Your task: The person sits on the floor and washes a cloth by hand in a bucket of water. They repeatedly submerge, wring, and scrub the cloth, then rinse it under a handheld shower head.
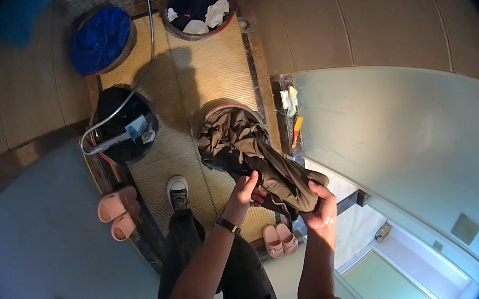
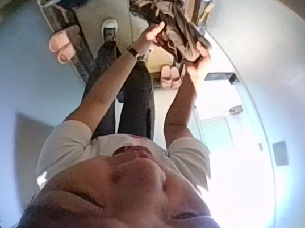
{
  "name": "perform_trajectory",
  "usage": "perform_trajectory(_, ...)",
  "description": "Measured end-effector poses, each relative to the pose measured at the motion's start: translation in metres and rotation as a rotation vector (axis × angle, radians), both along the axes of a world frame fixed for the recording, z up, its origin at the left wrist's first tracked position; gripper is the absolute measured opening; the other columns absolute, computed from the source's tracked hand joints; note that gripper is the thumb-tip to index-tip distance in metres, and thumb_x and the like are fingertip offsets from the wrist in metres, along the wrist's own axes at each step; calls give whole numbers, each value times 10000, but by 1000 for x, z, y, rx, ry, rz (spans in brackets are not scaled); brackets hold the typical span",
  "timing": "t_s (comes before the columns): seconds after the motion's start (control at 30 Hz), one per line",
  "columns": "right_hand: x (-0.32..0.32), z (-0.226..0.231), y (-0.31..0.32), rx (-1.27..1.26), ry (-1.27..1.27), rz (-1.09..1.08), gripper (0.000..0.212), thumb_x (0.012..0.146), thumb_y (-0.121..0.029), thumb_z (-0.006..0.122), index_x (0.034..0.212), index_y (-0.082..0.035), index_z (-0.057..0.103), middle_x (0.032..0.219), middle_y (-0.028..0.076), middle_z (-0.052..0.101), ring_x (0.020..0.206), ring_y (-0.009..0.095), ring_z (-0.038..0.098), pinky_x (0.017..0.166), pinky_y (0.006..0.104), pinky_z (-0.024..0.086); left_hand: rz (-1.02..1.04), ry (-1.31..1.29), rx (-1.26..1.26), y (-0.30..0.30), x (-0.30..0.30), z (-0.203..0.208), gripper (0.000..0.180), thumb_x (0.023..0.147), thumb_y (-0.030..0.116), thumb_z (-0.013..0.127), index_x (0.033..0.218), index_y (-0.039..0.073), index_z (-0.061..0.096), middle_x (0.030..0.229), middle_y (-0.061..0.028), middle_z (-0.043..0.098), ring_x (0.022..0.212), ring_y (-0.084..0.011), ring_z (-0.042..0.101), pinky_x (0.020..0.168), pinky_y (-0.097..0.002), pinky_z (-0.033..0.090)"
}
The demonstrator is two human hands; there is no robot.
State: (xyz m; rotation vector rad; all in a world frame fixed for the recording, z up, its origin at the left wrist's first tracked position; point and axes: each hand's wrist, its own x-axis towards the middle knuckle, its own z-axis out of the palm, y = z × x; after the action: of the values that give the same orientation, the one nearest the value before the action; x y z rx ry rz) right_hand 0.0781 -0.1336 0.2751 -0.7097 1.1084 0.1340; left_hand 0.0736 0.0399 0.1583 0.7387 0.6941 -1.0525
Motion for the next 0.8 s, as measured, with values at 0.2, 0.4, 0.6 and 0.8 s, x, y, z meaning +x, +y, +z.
perform_trajectory(0.2,0,105,33,-353,-111,-59,300,782,32,619,1081,49,599,1037,155,662,970,291,653,890,432,534,141,-358,119,-3,0,69,175,993,183,573,1121,90,499,791,13,561,650,-67,556,550,-203,431)
perform_trajectory(0.4,-11,122,62,-525,-220,-34,221,772,22,701,972,27,605,901,84,647,817,179,610,790,295,484,130,-551,377,4,28,120,170,961,193,632,974,33,577,759,20,520,678,-63,464,606,-243,399)
perform_trajectory(0.6,-44,123,76,-546,-222,125,204,843,6,706,1020,-1,604,893,4,645,796,78,556,724,204,421,-498,-667,128,10,60,129,493,932,357,664,618,51,439,588,50,396,578,-52,354,509,-298,293)
perform_trajectory(0.8,-64,143,84,-657,-163,148,177,815,-17,742,932,-6,609,825,-6,617,722,62,521,666,190,391,-572,-731,138,7,47,129,323,891,179,633,688,-8,465,609,-39,434,580,-105,421,540,-319,358)
